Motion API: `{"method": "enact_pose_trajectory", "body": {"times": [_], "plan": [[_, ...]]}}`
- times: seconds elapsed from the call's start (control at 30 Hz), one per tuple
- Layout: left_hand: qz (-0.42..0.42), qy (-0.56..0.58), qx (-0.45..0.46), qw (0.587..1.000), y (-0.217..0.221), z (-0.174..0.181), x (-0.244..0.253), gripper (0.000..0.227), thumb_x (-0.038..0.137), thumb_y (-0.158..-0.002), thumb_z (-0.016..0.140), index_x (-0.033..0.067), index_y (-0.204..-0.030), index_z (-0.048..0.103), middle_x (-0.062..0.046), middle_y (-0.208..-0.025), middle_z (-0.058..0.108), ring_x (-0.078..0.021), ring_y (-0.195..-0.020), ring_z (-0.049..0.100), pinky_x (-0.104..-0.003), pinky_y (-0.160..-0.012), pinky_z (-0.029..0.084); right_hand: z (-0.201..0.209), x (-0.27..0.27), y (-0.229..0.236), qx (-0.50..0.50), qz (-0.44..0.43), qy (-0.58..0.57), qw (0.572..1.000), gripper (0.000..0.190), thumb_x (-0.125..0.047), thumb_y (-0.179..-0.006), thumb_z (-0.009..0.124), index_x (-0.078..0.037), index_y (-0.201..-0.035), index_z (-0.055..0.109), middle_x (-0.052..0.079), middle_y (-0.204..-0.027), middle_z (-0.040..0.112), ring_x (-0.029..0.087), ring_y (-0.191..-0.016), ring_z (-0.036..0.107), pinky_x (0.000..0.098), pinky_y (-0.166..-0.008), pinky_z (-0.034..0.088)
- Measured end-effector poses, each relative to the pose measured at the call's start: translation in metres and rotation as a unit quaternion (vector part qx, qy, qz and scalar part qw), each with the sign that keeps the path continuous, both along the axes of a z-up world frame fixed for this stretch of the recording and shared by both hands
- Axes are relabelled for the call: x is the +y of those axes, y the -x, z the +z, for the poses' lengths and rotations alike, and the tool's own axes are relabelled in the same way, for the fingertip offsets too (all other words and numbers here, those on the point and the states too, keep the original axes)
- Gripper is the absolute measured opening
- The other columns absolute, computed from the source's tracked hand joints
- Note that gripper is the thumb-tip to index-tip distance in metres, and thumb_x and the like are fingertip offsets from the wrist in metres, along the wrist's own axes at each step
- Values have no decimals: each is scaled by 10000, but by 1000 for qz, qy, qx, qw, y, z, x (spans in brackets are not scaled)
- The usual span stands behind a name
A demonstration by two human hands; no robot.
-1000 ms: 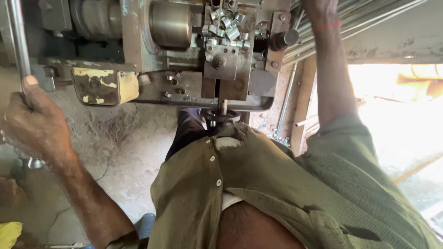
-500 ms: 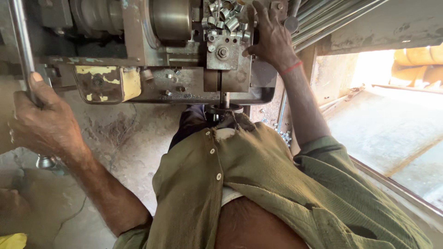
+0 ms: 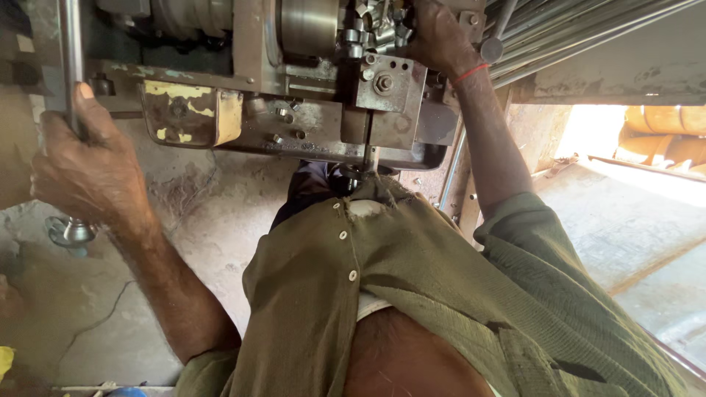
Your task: The person operates a metal lathe, using a long metal rod to control the machine's movement while holding a small metal part against the rotating tool. They repeatedly adjust the part and the machine controls, then remove the finished piece and place it on a pile of similar metal components.
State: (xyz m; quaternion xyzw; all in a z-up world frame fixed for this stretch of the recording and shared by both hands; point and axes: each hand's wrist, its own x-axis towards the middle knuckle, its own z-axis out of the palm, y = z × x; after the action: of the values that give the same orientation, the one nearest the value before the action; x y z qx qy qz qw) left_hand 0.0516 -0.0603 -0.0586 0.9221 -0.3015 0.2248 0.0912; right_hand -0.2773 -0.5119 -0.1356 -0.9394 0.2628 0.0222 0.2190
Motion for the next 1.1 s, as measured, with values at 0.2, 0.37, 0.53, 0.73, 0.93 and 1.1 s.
{"method": "enact_pose_trajectory", "body": {"times": [0.2, 0.37, 0.53, 0.73, 0.93, 1.1], "plan": [[21, -15, -11, 1000, -2, -3, -2, 516, 501, -1156, 530, 186, -757, 620, 104, -573, 508, -53, -467, 535, -266, -449, 414, 12, 9, -8, -116, -21, -45, 992, 533, -118, -791, 915, 13, -1226, 635, 162, -1076, 745, 254, -919, 755, 371, -777, 631], [11, 2, 3, 1000, -3, -9, 0, 498, 486, -1159, 522, 187, -777, 635, 123, -599, 532, -21, -489, 546, -233, -462, 429, 20, 26, -28, -36, -80, -151, 985, 208, -70, -1024, 736, -51, -1230, 717, 115, -1106, 784, 201, -936, 756, 345, -827, 625], [7, 10, 20, 1000, -9, -13, 2, 495, 481, -1164, 519, 184, -788, 644, 123, -606, 539, -16, -488, 535, -236, -477, 441, 29, 41, -37, -127, -87, -308, 939, 422, -5, -938, 776, -53, -1343, 671, 115, -1155, 768, 149, -952, 756, 283, -834, 645], [13, -15, -19, 1000, -5, -11, 1, 488, 477, -1161, 514, 194, -783, 638, 139, -595, 524, -6, -491, 542, -225, -490, 461, 23, 35, -27, -178, -198, -403, 875, 315, -12, -980, 706, 4, -1294, 688, 131, -1052, 760, 157, -879, 767, 260, -790, 687], [22, -7, 17, 1000, -3, -7, 0, 488, 477, -1154, 527, 188, -777, 639, 125, -582, 527, -19, -490, 547, -246, -490, 468, 15, 39, -47, -111, -203, -405, 885, 273, -45, -972, 712, 0, -1241, 688, 114, -1052, 758, 122, -841, 772, 252, -759, 631], [13, -5, -15, 1000, -7, -16, 4, 473, 480, -1158, 509, 202, -799, 642, 137, -614, 550, -4, -508, 554, -223, -516, 487, 16, 40, -54, -146, -197, -472, 847, 263, -83, -1013, 665, -27, -1269, 686, 103, -1072, 784, 107, -839, 818, 239, -766, 636]]}}
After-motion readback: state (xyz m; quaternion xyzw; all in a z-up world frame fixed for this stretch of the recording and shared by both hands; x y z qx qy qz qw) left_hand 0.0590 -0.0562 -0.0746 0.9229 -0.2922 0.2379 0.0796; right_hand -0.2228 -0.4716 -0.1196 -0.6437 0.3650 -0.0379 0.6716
